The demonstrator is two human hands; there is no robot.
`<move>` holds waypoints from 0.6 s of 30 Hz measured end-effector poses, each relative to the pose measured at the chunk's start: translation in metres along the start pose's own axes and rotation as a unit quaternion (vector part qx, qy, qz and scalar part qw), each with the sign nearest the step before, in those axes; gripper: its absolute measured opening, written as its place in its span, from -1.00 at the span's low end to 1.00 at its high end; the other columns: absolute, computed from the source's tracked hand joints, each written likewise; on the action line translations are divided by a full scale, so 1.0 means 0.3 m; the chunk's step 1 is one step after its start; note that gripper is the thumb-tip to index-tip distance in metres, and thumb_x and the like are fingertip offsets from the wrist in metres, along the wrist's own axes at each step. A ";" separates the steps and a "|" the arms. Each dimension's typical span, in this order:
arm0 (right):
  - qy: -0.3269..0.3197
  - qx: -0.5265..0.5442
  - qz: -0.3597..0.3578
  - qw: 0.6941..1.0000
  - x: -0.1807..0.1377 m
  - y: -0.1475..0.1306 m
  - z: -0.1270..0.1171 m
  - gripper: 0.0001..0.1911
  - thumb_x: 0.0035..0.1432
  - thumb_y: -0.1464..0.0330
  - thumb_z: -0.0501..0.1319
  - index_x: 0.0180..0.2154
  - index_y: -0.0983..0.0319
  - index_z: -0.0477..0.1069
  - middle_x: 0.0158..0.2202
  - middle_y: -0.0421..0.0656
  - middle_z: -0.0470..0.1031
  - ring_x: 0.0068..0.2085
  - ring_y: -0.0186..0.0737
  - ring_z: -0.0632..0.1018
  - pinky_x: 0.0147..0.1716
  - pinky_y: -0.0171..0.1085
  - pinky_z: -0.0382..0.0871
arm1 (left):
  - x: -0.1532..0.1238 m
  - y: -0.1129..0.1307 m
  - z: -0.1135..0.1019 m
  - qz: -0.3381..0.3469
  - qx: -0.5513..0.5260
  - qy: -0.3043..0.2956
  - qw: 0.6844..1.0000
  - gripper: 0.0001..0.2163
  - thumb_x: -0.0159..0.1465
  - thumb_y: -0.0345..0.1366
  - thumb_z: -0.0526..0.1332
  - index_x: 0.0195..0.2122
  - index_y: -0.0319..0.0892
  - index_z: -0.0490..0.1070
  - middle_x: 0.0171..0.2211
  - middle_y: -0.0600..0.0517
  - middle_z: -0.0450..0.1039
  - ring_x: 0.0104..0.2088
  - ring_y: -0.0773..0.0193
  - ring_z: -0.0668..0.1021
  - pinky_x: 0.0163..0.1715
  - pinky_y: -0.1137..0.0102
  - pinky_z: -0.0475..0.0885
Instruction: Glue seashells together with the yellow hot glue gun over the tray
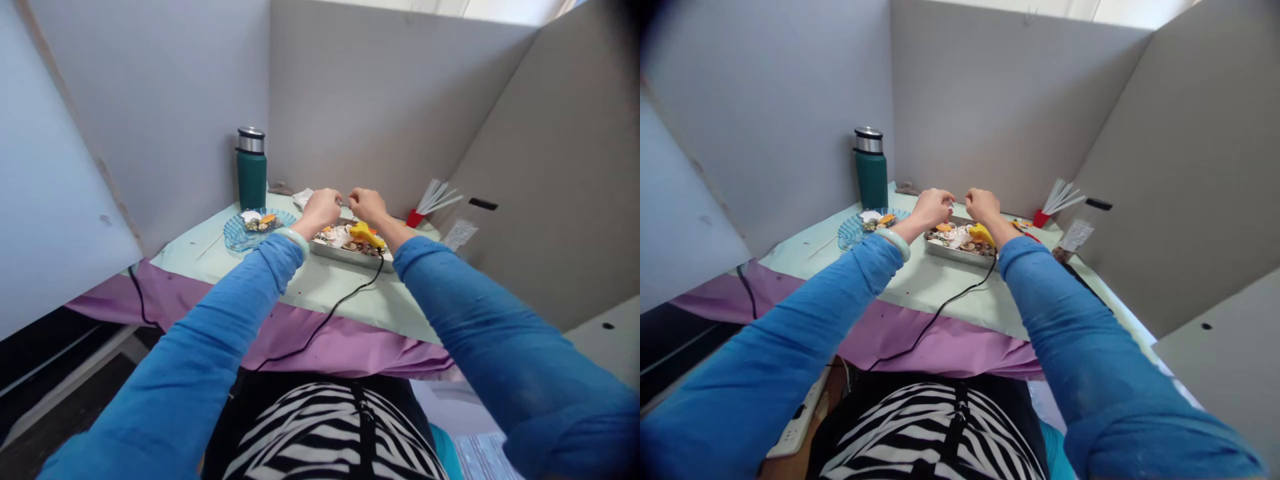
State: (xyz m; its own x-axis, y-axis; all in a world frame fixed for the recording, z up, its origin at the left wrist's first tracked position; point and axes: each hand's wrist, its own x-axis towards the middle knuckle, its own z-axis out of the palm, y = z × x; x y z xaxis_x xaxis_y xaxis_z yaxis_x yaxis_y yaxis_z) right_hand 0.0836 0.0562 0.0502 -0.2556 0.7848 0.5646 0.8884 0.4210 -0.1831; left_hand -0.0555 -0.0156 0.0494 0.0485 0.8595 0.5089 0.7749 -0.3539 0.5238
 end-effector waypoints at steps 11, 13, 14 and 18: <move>-0.040 0.194 -0.035 0.980 0.040 0.082 0.008 -0.74 0.21 0.40 -0.03 -0.25 0.29 0.42 -0.35 -0.16 0.52 -0.45 -0.38 0.48 -0.37 -0.38 0.30 | 0.212 -0.032 0.183 -0.157 -0.214 -0.061 0.962 -0.75 0.21 -0.41 0.08 -0.12 -0.32 0.42 -0.37 -0.10 0.52 -0.54 0.41 0.51 -0.41 0.46 0.43; -0.010 0.174 -0.047 0.984 -0.003 0.075 -0.002 -0.77 0.20 0.37 0.02 -0.22 0.26 0.41 -0.33 -0.17 0.52 -0.37 -0.32 0.49 -0.32 -0.35 0.29 | 0.210 -0.041 0.191 -0.144 -0.253 -0.077 0.954 -0.77 0.22 -0.39 0.07 -0.17 -0.32 0.44 -0.42 -0.08 0.51 -0.58 0.42 0.50 -0.45 0.48 0.43; 0.005 0.164 -0.051 0.985 -0.023 0.074 -0.004 -0.79 0.18 0.36 0.05 -0.20 0.25 0.40 -0.31 -0.16 0.53 -0.33 -0.28 0.49 -0.30 -0.33 0.29 | 0.203 -0.042 0.194 -0.139 -0.263 -0.088 0.950 -0.77 0.22 -0.39 0.06 -0.20 -0.33 0.45 -0.49 -0.06 0.49 -0.60 0.41 0.49 -0.48 0.48 0.42; 0.013 0.160 -0.034 0.986 -0.082 0.097 -0.002 -0.82 0.17 0.37 0.06 -0.20 0.22 0.38 -0.32 -0.15 0.52 -0.33 -0.24 0.49 -0.32 -0.31 0.27 | 0.166 -0.035 0.204 -0.121 -0.276 -0.111 0.947 -0.75 0.21 -0.37 0.05 -0.19 -0.31 0.46 -0.65 0.02 0.42 -0.60 0.37 0.50 -0.53 0.51 0.39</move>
State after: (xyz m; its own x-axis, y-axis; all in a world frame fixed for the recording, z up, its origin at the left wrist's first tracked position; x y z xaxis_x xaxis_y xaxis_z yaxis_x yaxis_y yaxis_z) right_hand 0.1160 0.0490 0.0315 -0.2976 0.7392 0.6042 0.7027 0.5980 -0.3855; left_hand -0.0227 0.0534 0.0275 0.0903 0.9745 0.2054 0.3363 -0.2240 0.9147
